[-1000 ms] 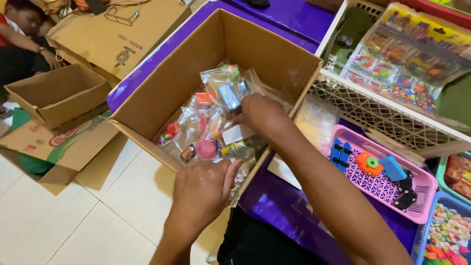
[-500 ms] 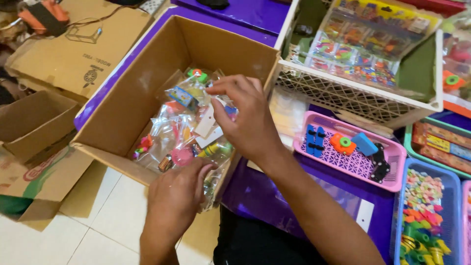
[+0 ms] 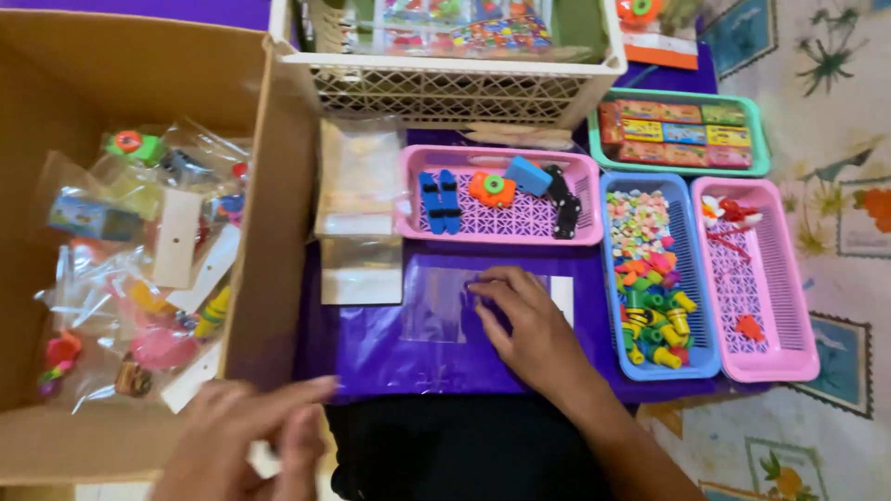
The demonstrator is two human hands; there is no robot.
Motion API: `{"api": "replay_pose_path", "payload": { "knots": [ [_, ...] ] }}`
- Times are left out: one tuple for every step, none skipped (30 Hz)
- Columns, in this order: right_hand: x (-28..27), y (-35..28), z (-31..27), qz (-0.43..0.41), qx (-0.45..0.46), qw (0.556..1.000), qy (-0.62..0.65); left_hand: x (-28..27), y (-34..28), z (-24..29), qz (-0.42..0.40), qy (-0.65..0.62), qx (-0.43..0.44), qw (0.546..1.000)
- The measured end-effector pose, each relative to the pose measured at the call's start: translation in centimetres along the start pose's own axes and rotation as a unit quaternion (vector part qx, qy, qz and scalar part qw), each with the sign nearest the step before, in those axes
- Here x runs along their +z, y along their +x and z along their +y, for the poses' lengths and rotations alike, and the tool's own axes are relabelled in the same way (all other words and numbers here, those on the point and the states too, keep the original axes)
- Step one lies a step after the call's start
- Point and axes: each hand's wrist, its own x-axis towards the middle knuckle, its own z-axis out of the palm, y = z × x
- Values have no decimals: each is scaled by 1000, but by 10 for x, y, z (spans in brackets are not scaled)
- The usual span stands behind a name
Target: Assembling small toy whistles and packing them into individual plastic bags.
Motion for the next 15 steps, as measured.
{"api": "replay_pose_path", "payload": {
  "knots": [
    [-3,-9,8,3,9,1000,-7,18,17,20,-7,-6,6,1000],
    [-7,-18,15,-4,17,999,-46,35,34,40,2,-33,98,995],
    [-6,-25,20,-15,21,997,-77,49,47,60,12,-55,182,982],
    [-7,-31,25,-17,27,997,-76,71,48,52,7,-56,182,982],
    [-7,-35,30,-19,40,996,-83,92,51,43,-54,-42,118,991],
    [-8,-38,34,-21,53,994,-89,112,53,34,-115,-26,53,992],
    [-8,-37,36,-19,56,994,-88,118,56,33,-117,-25,55,991],
    [-7,-35,37,-41,89,990,-98,124,60,32,-153,-22,9,988],
    [-7,-33,38,-66,121,984,-109,130,61,31,-188,-20,-40,981],
    [-7,-29,37,-67,123,984,-108,134,61,26,-189,-19,-40,981],
    [-7,-25,37,-68,111,984,-123,139,60,22,-194,2,-42,980],
    [-6,-20,36,-69,99,983,-139,142,58,17,-199,23,-43,979],
    [-5,-19,37,-72,94,984,-135,143,56,17,-197,24,-49,979],
    [-4,-18,37,-79,100,981,-145,144,54,16,-212,33,-53,975],
    [-3,-16,38,-84,105,979,-156,144,53,15,-226,42,-55,972]
  ]
}}
